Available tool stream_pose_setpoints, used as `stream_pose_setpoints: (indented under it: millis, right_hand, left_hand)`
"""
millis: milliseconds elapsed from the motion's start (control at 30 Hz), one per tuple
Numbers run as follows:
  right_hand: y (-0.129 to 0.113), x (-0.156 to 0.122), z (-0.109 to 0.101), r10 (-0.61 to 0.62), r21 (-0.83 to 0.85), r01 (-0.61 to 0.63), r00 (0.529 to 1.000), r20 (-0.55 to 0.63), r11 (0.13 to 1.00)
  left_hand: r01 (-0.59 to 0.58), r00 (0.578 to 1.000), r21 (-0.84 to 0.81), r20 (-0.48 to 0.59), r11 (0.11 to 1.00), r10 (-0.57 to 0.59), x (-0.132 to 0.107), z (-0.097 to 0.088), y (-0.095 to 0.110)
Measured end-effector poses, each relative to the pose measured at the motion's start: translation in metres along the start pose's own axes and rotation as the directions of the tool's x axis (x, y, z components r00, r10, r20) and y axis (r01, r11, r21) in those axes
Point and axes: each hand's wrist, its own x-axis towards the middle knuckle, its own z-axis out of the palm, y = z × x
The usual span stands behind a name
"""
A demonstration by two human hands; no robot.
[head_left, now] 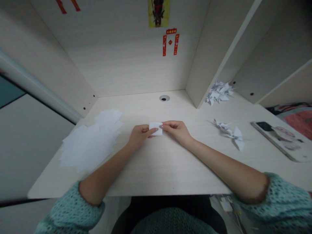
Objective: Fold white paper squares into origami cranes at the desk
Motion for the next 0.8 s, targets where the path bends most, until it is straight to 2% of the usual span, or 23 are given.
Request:
stream_pose_setpoints:
  millis: [533,800]
  right_hand:
    - [-0.0027,-0.0007,0.0010,0.064,0.064,-0.064,0.998,-0.002,0.996]
    - [-0.0025,-0.0007,0.0015,0.012,0.043,-0.013,1.000,0.025,0.999]
  left_hand:
    - [0.017,0.999,-0.049,0.035,0.999,-0.015,-0.0007,0.0004,0.0006]
    - [-0.013,0.999,-0.027,0.033,1.000,0.014,-0.0008,0.0012,-0.0015]
